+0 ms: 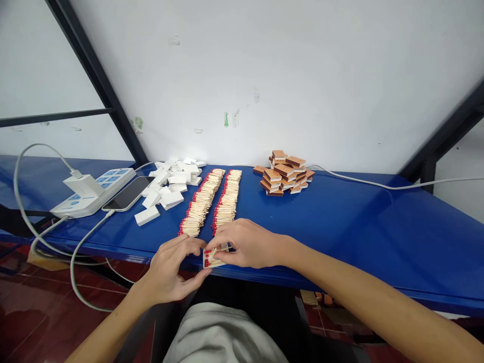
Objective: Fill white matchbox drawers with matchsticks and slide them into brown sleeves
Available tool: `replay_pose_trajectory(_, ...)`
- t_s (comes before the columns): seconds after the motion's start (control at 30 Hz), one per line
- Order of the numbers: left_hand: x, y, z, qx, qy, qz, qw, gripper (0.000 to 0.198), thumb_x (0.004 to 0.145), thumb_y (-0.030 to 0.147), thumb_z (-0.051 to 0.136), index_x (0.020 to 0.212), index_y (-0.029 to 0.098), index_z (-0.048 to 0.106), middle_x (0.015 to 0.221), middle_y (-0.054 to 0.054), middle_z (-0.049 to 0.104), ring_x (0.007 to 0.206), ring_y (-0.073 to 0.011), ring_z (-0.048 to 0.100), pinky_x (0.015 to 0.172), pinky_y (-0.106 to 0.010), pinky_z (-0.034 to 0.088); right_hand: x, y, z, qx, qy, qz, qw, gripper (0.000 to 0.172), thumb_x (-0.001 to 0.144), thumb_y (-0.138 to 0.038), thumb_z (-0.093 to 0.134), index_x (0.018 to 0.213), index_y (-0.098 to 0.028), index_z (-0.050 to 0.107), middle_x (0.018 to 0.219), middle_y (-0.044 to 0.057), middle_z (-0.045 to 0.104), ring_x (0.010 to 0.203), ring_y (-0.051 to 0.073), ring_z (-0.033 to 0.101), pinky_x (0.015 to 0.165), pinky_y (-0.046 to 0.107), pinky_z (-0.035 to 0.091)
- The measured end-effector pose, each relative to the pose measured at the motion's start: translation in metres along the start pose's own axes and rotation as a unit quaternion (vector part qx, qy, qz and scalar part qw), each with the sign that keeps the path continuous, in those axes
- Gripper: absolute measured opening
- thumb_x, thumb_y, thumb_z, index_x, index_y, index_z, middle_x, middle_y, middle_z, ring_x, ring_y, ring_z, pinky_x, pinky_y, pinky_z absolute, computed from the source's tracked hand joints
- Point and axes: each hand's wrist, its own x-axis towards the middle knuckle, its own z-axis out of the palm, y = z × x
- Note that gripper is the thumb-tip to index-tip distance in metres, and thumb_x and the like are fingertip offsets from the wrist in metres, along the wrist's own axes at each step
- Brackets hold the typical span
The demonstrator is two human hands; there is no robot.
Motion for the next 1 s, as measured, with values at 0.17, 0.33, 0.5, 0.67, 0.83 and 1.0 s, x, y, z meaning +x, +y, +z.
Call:
replay_pose_trajectory(0.17, 0.001, 0.001, 0.0, 0.009, 0.007, 0.01, 1.0, 0.021, 0.087, 0.027, 0.067, 0.102, 0.021, 0.054, 0.091, -0.005, 0.072, 0.077, -0.0189, 0.066, 0.07, -0.031, 0.052, 0.001, 0.001, 0.004, -0.023, 0.004, 0.013, 1.0, 0.018, 0.095, -0.024, 0.062, 0.105, -0.017, 0.076, 0.084, 0.004, 0.073, 0.065, 0.011, 0.059, 0.064, 0.023, 0.042)
replay_pose_trajectory(0.33, 0.001, 0.001, -0.001, 0.008, 0.005, 0.01, 1.0, 0.021, 0.086, 0.026, 0.067, 0.103, 0.021, 0.056, 0.092, -0.005, 0.073, 0.077, -0.0192, 0.067, 0.071, -0.031, 0.053, 0.0, 0.002, 0.004, -0.04, -0.005, 0.022, 0.999, 0.018, 0.093, -0.022, 0.064, 0.106, -0.017, 0.075, 0.089, 0.003, 0.075, 0.068, 0.011, 0.062, 0.066, 0.022, 0.044)
replay_pose_trajectory(0.5, 0.001, 0.001, -0.001, 0.005, 0.004, 0.012, 1.0, 0.022, 0.086, 0.025, 0.068, 0.105, 0.021, 0.058, 0.093, -0.005, 0.074, 0.079, -0.0195, 0.068, 0.072, -0.031, 0.053, -0.002, 0.003, 0.002, -0.026, 0.002, 0.006, 1.0, 0.013, 0.092, -0.025, 0.064, 0.097, -0.018, 0.075, 0.087, 0.002, 0.075, 0.068, 0.011, 0.062, 0.065, 0.022, 0.044)
replay_pose_trajectory(0.67, 0.001, 0.001, -0.001, 0.01, -0.002, 0.015, 1.0, 0.022, 0.086, 0.025, 0.069, 0.106, 0.02, 0.06, 0.094, -0.006, 0.074, 0.08, -0.0206, 0.067, 0.073, -0.033, 0.053, -0.004, 0.007, 0.004, -0.034, 0.008, -0.016, 0.999, 0.012, 0.091, -0.019, 0.063, 0.088, -0.018, 0.074, 0.081, 0.002, 0.074, 0.071, 0.012, 0.063, 0.067, 0.023, 0.045)
replay_pose_trajectory(0.83, 0.003, 0.001, -0.002, 0.015, -0.004, 0.02, 1.0, 0.017, 0.086, 0.025, 0.067, 0.103, 0.02, 0.064, 0.094, -0.006, 0.074, 0.081, -0.0199, 0.068, 0.073, -0.032, 0.054, -0.002, 0.007, 0.005, -0.051, 0.025, -0.028, 0.998, 0.015, 0.093, -0.019, 0.059, 0.089, -0.017, 0.073, 0.081, 0.003, 0.071, 0.069, 0.012, 0.06, 0.064, 0.023, 0.042)
replay_pose_trajectory(1.0, 0.002, 0.002, -0.002, 0.018, 0.002, 0.017, 1.0, 0.019, 0.086, 0.024, 0.066, 0.105, 0.02, 0.066, 0.097, -0.007, 0.073, 0.082, -0.0196, 0.069, 0.074, -0.031, 0.056, -0.003, 0.004, -0.009, -0.15, 0.069, 0.003, 0.986, 0.019, 0.093, -0.024, 0.059, 0.081, -0.017, 0.07, 0.065, 0.0, 0.064, 0.059, 0.011, 0.049, 0.073, 0.03, 0.035)
